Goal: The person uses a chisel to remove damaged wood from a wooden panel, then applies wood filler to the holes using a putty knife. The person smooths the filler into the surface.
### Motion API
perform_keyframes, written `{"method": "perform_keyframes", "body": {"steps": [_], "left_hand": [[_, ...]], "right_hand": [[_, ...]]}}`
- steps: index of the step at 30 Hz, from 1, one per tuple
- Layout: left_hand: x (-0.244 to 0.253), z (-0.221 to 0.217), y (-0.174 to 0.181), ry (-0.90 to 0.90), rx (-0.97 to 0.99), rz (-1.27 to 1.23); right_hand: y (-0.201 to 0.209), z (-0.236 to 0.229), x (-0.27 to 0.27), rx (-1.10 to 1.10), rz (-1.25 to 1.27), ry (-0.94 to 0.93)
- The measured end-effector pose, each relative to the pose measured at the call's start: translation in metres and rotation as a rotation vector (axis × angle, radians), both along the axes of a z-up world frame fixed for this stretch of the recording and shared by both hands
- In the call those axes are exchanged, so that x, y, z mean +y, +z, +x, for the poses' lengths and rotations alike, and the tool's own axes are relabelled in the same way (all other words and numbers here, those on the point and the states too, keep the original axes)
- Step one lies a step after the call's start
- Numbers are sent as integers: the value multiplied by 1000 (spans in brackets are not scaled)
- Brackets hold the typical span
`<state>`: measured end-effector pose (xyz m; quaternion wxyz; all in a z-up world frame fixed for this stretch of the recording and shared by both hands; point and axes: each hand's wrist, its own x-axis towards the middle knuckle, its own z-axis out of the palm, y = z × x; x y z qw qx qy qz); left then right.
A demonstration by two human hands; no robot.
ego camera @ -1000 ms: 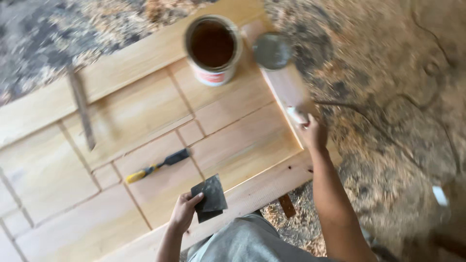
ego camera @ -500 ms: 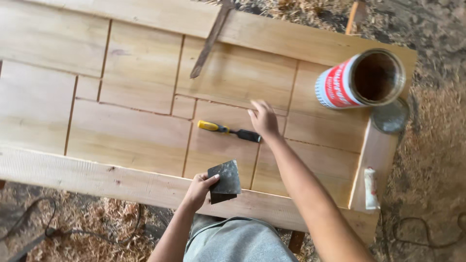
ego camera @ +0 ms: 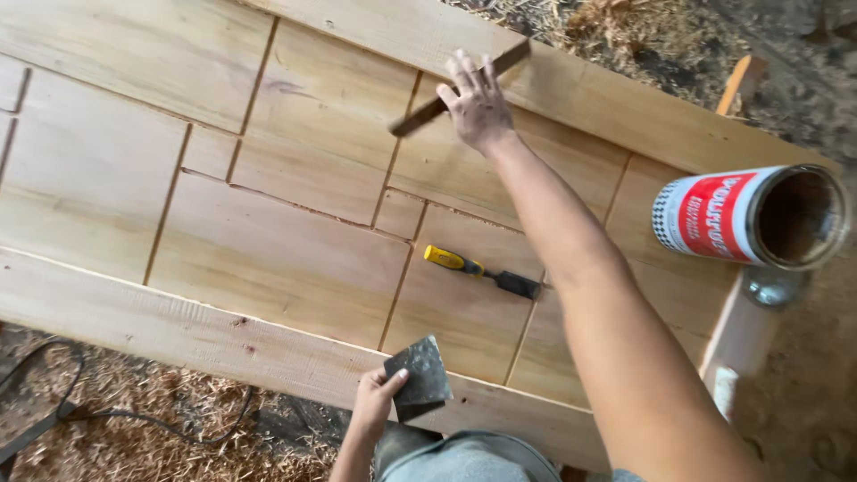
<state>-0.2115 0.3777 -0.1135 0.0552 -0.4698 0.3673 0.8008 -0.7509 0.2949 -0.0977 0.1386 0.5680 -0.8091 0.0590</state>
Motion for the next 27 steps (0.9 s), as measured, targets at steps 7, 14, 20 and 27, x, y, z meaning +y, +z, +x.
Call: {"method": "perform_keyframes", "body": {"steps": [7, 14, 20, 27], "left_hand": [[-52, -65, -5, -192, 113, -47], [-59, -137, 19, -311, 289, -122], [-5, -129, 46, -184, 241, 48], [31, -53, 75, 22, 104, 4]], "right_hand": [[108, 131, 187, -761, -457, -308], [147, 114, 436, -728, -1253, -1237], [73, -8, 533, -1084, -1471, -1290], [59, -34, 543, -1169, -1284, -1230]]}}
